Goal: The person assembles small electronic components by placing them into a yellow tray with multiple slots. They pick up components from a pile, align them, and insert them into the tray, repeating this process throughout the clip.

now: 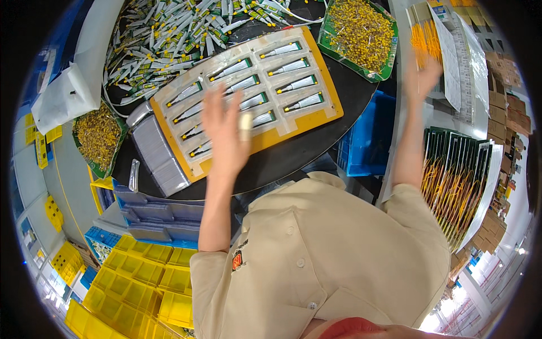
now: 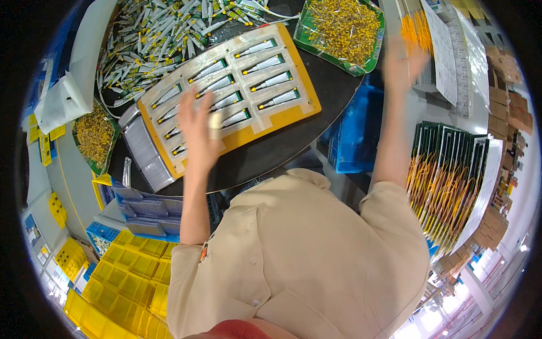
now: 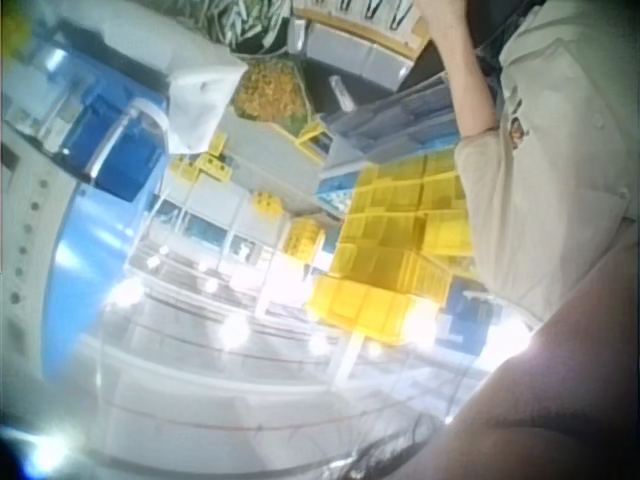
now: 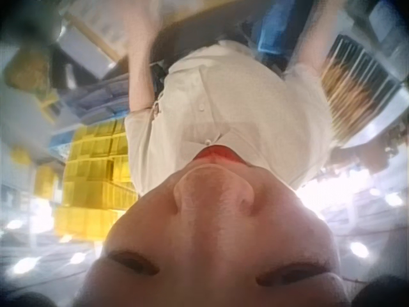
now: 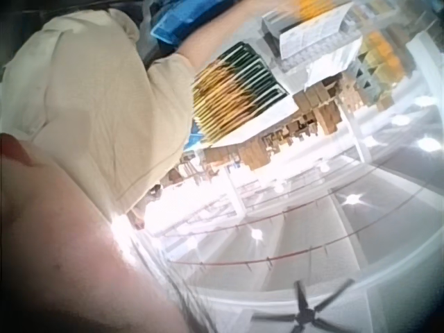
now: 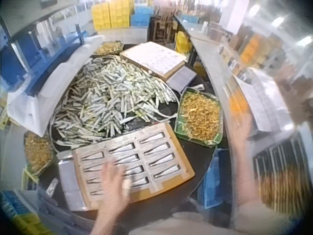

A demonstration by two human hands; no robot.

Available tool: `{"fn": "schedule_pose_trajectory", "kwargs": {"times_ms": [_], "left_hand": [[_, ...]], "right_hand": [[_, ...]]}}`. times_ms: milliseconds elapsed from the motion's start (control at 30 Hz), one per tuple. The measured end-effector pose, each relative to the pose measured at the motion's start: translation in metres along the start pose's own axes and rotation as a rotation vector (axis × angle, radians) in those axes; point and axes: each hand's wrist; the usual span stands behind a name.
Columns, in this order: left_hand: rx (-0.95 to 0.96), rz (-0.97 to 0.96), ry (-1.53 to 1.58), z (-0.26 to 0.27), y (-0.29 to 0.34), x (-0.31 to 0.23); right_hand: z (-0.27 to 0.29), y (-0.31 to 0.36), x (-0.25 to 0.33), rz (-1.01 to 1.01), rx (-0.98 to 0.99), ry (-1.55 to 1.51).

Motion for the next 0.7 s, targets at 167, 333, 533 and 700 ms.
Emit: {"fn": "schedule_pose_trajectory", "kwargs": {"times_ms": [167, 333, 533, 700], "left_hand": [[0.287, -0.263, 0.038, -0.068, -0.006, -0.067], [0.252, -0.288, 0.103, -0.073, -0.002, -0.095], [0.046, -0.147, 0.159, -0.019, 0.02, -0.062], [-0.339, 0.127, -0.005, 0.059, 0.031, 0.029]], "right_hand": [[-0.017, -0.116, -0.188, -0.039, 0.475, 0.889], [-0.017, -0.15, -0.271, 0.013, 0.594, 0.713], [0.037, -0.185, -0.255, 0.098, 0.53, 0.61], [0.093, -0.072, -0.061, 0.262, -0.049, -0.185]]}}
Point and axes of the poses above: each hand's wrist, its own y-axis away from the middle knuckle, its own z-axis out of the back of the hand, x = y × z, and after that the axes turned 7 degrees about -x, right-handed
